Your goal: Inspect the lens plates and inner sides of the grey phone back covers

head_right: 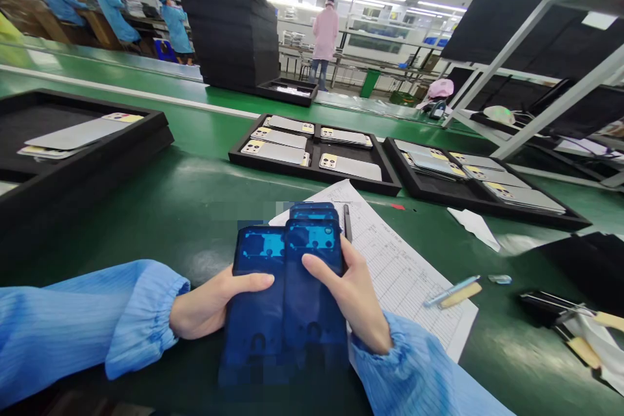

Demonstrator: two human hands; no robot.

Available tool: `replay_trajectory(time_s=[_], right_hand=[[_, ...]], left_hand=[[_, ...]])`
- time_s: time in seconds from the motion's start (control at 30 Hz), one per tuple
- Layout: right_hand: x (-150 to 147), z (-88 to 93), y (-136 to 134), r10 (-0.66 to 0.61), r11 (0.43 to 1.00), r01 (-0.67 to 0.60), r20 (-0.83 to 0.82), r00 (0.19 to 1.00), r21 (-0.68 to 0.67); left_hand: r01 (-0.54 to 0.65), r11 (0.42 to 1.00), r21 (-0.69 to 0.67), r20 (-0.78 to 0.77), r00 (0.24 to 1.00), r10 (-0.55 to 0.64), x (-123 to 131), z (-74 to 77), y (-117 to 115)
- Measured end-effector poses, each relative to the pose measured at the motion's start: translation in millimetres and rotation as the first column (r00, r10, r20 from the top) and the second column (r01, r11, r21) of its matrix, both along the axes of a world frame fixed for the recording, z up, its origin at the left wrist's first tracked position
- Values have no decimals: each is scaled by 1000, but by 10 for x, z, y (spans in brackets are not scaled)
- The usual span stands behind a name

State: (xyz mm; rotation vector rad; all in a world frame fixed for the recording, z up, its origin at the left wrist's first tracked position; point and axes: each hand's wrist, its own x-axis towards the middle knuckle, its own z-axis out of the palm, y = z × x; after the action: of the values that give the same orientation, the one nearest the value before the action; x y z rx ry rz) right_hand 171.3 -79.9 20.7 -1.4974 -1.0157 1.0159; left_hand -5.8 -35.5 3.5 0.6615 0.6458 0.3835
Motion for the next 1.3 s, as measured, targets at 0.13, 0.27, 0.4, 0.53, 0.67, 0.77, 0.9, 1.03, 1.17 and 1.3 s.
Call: replay_trajectory(time_s=[0.13, 0.27, 0.4, 0.53, 0.67, 0.77, 0.9, 1.03, 1.17, 1.3], right_hand=[[141, 42, 24, -61, 996, 63, -21, 998, 63], [235, 48, 37, -54, 991, 52, 8, 999, 122], [182, 61, 34, 40, 992, -45, 46, 998, 116], [116, 16, 7, 187, 976, -204, 185, 965, 77], [101, -66, -23, 234, 969, -245, 214, 949, 28], [89, -87, -32, 207, 977, -213, 204, 957, 7], [48, -56, -28, 218, 974, -226, 261, 941, 2], [8, -36, -24, 248, 967, -252, 273, 929, -22], [18, -55, -10, 154, 988, -147, 320, 935, -46], [27, -63, 13, 159, 987, -146, 272, 949, -67]], left_hand=[[41, 999, 17, 74, 996, -42, 5, -15, 0], [72, 996, 61, 129, 989, -79, 1, -39, -14], [59, 996, 60, 88, 994, -64, -8, -36, -17], [15, 996, 91, 61, 998, -20, -8, -36, -11], [8, 993, 117, 58, 998, -14, -11, -48, -17], [20, 992, 127, 43, 999, -25, -16, -56, -23], [28, 984, 175, 59, 997, -39, -16, -50, -29], [10, 974, 224, 63, 998, -25, -16, -43, -31], [-15, 1000, 5, 0, 1000, 15, -17, -65, -18], [-16, 1000, -7, 27, 1000, 16, -4, -69, -26]])
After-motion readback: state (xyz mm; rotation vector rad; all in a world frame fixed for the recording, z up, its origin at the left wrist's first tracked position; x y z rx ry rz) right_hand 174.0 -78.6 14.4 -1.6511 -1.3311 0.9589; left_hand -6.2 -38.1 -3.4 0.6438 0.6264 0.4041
